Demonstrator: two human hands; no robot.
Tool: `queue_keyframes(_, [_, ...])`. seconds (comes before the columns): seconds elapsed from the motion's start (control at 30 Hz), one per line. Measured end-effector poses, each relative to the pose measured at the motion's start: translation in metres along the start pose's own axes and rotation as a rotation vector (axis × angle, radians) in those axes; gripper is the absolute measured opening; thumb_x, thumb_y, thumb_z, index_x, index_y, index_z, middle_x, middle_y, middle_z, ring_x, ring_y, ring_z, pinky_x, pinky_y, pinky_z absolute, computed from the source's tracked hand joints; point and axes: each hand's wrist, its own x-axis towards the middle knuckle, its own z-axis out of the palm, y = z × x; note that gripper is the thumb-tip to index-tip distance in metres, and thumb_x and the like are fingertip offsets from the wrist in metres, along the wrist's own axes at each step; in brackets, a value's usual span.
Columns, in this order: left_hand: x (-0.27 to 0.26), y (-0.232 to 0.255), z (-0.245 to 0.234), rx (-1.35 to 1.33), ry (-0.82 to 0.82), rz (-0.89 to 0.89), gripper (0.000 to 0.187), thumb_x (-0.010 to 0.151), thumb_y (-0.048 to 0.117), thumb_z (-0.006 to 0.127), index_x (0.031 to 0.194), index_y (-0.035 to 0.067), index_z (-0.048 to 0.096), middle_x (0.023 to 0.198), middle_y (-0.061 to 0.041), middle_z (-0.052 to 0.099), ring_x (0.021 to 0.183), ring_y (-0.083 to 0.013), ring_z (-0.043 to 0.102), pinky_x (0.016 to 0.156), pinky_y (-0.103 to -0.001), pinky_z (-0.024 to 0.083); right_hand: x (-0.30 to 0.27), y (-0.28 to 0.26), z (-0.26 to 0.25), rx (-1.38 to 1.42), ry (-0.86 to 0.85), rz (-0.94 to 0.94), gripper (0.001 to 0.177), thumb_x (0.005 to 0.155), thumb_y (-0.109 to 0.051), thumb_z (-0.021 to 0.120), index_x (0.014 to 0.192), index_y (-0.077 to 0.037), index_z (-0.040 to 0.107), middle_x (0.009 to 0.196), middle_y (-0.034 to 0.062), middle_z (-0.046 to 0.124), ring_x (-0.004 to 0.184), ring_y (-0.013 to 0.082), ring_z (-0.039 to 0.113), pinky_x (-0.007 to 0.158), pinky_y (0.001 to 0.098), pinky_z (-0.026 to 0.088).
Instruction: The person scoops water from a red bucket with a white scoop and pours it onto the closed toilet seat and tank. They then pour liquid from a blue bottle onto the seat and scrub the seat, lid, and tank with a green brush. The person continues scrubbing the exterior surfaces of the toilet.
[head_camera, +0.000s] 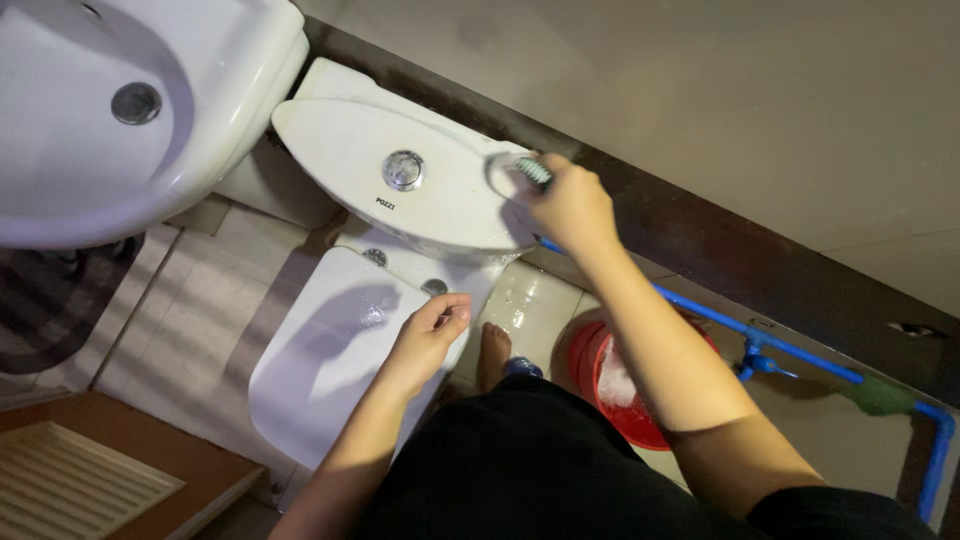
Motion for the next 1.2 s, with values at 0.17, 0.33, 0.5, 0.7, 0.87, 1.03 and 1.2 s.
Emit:
queue_keyframes(0.17, [-0.006, 0.004, -0.003, -0.015, 0.002, 0.009, 0.039, 0.097, 0.029, 0.065, 0.128, 0.005, 0.068, 0.11, -0.002, 0.071, 0.102, -0.0114, 0.062, 0.092, -0.027, 0.05, -0.04, 0.004, -0.008, -0.156, -0.05, -0.056, 0.04, 0.088, -0.034, 0.075, 0.126, -0.023, 0.073, 0.089, 0.0213, 0.074, 0.085, 0.0413, 0.072, 0.076, 0.0495, 0.057])
queue_keyframes(0.33, [-0.009, 0.008, -0.009, 0.011, 0.045, -0.031, 0.039, 0.097, 0.029, 0.065, 0.128, 0.005, 0.069, 0.112, -0.005, 0.073, 0.102, -0.0137, 0.063, 0.092, -0.028, 0.051, -0.025, 0.005, -0.027, -0.071, -0.062, 0.038, 0.04, 0.085, -0.041, 0.077, 0.118, -0.019, 0.073, 0.09, 0.0182, 0.075, 0.086, 0.0383, 0.073, 0.077, 0.0467, 0.058])
queue_keyframes(0.5, [-0.004, 0.013, 0.0, 0.019, 0.017, -0.007, 0.04, 0.096, 0.029, 0.065, 0.129, 0.005, 0.067, 0.116, -0.005, 0.073, 0.105, -0.0138, 0.064, 0.094, -0.029, 0.051, -0.001, -0.02, -0.002, -0.146, -0.029, -0.048, 0.04, 0.086, -0.033, 0.075, 0.124, -0.02, 0.074, 0.088, 0.0199, 0.074, 0.085, 0.0393, 0.073, 0.077, 0.0473, 0.058])
queue_keyframes(0.7, [-0.011, 0.017, -0.011, -0.008, 0.037, 0.001, 0.04, 0.097, 0.028, 0.065, 0.13, 0.005, 0.067, 0.117, -0.007, 0.072, 0.107, -0.0152, 0.063, 0.095, -0.03, 0.05, -0.048, -0.001, -0.021, -0.123, -0.185, -0.091, 0.044, 0.079, -0.032, 0.08, 0.121, -0.021, 0.074, 0.088, 0.0185, 0.075, 0.081, 0.0381, 0.074, 0.075, 0.0466, 0.058])
queue_keyframes(0.87, [-0.009, 0.018, -0.013, -0.014, 0.087, -0.045, 0.04, 0.097, 0.029, 0.064, 0.129, 0.006, 0.068, 0.117, -0.005, 0.073, 0.107, -0.0144, 0.064, 0.095, -0.029, 0.051, -0.002, -0.007, -0.005, -0.055, -0.11, -0.013, 0.032, 0.087, -0.032, 0.077, 0.115, -0.018, 0.076, 0.094, 0.0168, 0.076, 0.088, 0.0366, 0.074, 0.078, 0.0445, 0.059])
queue_keyframes(1.03, [-0.009, 0.017, -0.01, -0.1, 0.058, 0.018, 0.038, 0.099, 0.026, 0.064, 0.129, 0.004, 0.067, 0.119, -0.007, 0.071, 0.109, -0.0147, 0.063, 0.097, -0.029, 0.05, 0.034, -0.016, 0.012, 0.137, -0.13, -0.181, 0.046, 0.092, -0.033, 0.074, 0.129, -0.009, 0.063, 0.1, 0.0179, 0.075, 0.088, 0.0299, 0.074, 0.079, 0.0411, 0.057])
queue_keyframes(1.2, [-0.019, 0.008, -0.039, -0.108, 0.165, -0.02, 0.037, 0.098, 0.025, 0.063, 0.127, 0.004, 0.067, 0.122, -0.007, 0.073, 0.111, -0.0144, 0.064, 0.098, -0.028, 0.05, 0.018, 0.017, -0.02, 0.791, -0.515, 0.107, 0.05, 0.103, -0.023, 0.05, 0.149, -0.005, 0.04, 0.077, 0.0058, 0.06, 0.056, 0.0157, 0.057, 0.055, 0.0314, 0.049])
